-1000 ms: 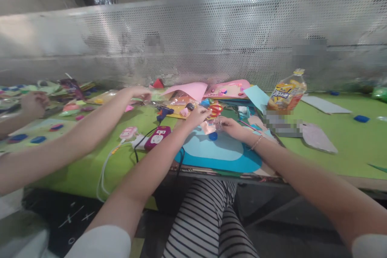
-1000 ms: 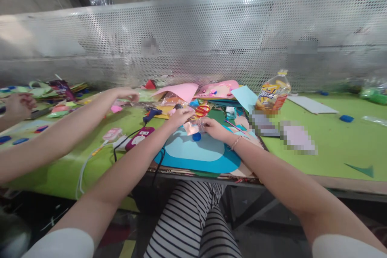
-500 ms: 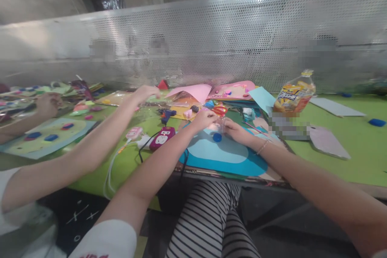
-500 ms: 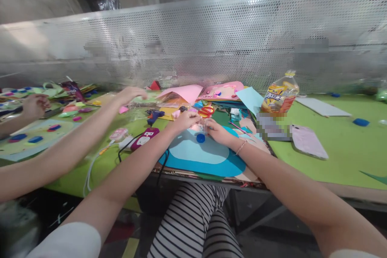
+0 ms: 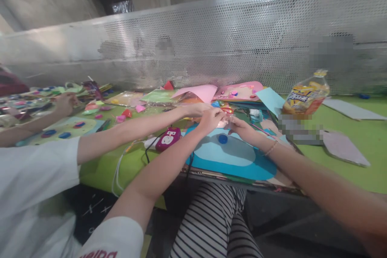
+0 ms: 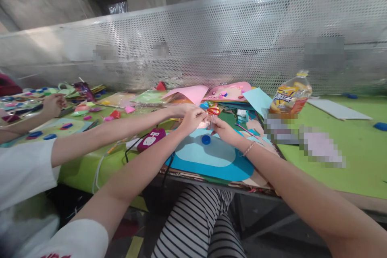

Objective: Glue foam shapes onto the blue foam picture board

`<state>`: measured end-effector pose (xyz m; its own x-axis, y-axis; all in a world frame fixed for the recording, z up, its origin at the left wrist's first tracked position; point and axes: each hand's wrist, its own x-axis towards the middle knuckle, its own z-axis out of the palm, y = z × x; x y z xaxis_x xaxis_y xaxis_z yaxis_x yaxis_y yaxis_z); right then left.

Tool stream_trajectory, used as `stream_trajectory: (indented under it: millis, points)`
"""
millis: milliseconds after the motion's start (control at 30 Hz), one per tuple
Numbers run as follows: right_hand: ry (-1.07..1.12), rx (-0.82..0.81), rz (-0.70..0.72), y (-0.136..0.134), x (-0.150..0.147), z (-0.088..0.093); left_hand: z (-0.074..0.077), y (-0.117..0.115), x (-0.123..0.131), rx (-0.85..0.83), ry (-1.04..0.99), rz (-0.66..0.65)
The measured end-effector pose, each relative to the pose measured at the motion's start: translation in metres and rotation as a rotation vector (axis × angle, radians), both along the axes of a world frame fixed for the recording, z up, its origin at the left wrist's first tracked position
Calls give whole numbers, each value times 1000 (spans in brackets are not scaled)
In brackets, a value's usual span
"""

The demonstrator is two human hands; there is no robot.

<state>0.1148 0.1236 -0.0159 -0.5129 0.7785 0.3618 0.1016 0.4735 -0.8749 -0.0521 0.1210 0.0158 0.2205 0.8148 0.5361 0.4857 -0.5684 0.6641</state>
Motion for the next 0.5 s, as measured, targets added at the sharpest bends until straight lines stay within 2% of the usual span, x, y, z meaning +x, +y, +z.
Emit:
stream_trajectory:
  millis: [233, 500]
  points:
    - [-13, 25, 14, 1, 7, 1, -1, -5, 5, 13, 4, -96]
    - [17, -20, -30, -4, 3, 5, -3, 1, 3, -158, -208, 55]
